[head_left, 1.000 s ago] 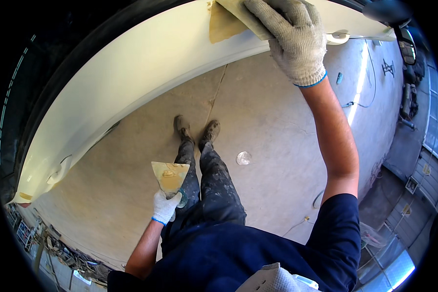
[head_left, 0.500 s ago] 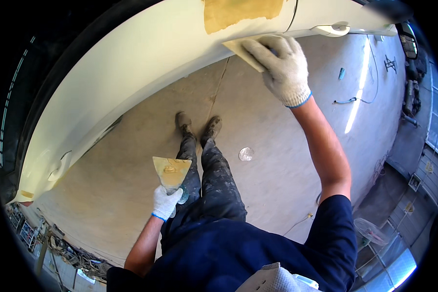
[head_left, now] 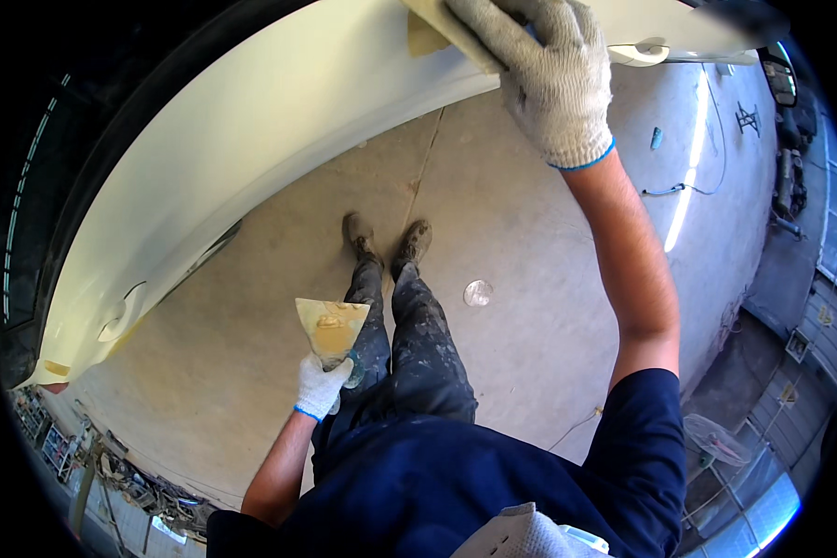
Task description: The person applies yellow body filler to the side and rear of a white car using a putty knife and a flexible scraper. They spread the filler over the fender and bumper areas, then scrape excess material from the tools.
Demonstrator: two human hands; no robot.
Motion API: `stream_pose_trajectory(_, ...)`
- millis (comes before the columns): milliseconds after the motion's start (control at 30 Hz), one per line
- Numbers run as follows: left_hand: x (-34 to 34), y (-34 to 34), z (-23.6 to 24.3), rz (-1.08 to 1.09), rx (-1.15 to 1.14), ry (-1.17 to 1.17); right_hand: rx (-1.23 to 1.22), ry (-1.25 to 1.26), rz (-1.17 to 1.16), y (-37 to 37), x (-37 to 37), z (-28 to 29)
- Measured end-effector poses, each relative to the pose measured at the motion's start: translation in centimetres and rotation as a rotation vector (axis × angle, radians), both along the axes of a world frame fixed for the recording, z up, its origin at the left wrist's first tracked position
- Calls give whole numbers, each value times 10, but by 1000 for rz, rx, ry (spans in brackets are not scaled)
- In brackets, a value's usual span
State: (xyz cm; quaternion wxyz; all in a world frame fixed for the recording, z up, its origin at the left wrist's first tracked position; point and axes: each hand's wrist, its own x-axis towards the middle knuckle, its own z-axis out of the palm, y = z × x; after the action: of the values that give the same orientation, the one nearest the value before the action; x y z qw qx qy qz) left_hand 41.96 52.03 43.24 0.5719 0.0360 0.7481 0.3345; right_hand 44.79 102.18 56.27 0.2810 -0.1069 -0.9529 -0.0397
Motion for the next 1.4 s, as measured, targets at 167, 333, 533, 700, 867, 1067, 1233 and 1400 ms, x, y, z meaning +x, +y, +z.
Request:
stream_pose_trajectory(167,3,-7,-3,65,10,-40,34,8,40,18,-8,-3)
stream_pose_trajectory(333,3,-9,-5,81,1,-53,37,-11,42,21,6,-24)
stream_pose_trajectory(533,0,-2,-2,57,57,-36,-1,-168,-61,9,36,-12)
stream_pose_trajectory(700,-6,13,12,15,44,-35,66,-53,-30,40,21,21)
stream_pose_trajectory(867,-9,16,14,30,49,-75,23,-90,-3,41,31,4)
stream_pose_trajectory(1067,-7,8,3,3,71,-91,-30,-157,-12,18,65,-13)
stream_pose_trajectory(1233,-10,14,9,-32,52,-54,44,-76,-59,38,52,22)
stream_pose_trajectory(1400,-8,12,9,-6,71,-55,88,-96,-21,52,41,22)
